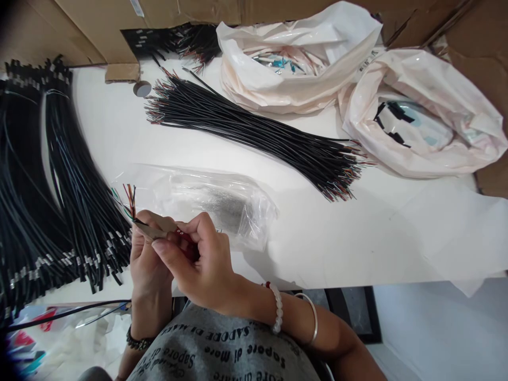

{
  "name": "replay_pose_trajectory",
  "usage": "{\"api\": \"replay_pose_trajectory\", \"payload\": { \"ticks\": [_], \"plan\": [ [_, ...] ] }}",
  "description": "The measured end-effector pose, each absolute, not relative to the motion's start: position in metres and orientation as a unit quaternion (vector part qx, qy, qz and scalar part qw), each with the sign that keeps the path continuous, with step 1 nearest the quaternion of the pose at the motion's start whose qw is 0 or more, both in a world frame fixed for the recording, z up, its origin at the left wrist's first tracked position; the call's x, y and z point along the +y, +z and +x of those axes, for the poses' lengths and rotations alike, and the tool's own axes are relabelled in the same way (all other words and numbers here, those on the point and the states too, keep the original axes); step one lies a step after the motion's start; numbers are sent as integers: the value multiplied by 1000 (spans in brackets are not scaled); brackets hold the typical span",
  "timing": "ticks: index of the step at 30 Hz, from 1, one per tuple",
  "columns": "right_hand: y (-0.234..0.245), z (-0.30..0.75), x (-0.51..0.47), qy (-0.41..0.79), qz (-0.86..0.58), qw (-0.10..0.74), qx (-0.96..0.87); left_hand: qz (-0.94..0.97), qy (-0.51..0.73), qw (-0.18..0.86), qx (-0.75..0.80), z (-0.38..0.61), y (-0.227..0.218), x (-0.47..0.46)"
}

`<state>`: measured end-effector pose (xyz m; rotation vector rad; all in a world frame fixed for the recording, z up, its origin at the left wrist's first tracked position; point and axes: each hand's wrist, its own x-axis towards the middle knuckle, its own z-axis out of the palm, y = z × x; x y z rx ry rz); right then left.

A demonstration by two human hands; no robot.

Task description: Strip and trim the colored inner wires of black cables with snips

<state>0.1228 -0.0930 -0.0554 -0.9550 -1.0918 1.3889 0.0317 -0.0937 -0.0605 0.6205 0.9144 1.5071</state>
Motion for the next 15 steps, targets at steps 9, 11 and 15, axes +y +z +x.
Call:
{"api": "replay_pose_trajectory", "payload": {
  "ticks": [9, 11, 15],
  "plan": [
    [-52, 123, -94, 632, -383, 525, -423, 258, 646, 624, 356, 29, -59, -92],
    [-52, 122, -94, 638, -380, 526, -414, 258, 642, 631, 351, 29, -59, -90],
    [-52, 123, -92, 626, -361, 547, -423, 256, 628, 648, 347, 31, -58, -89]
  ]
}}
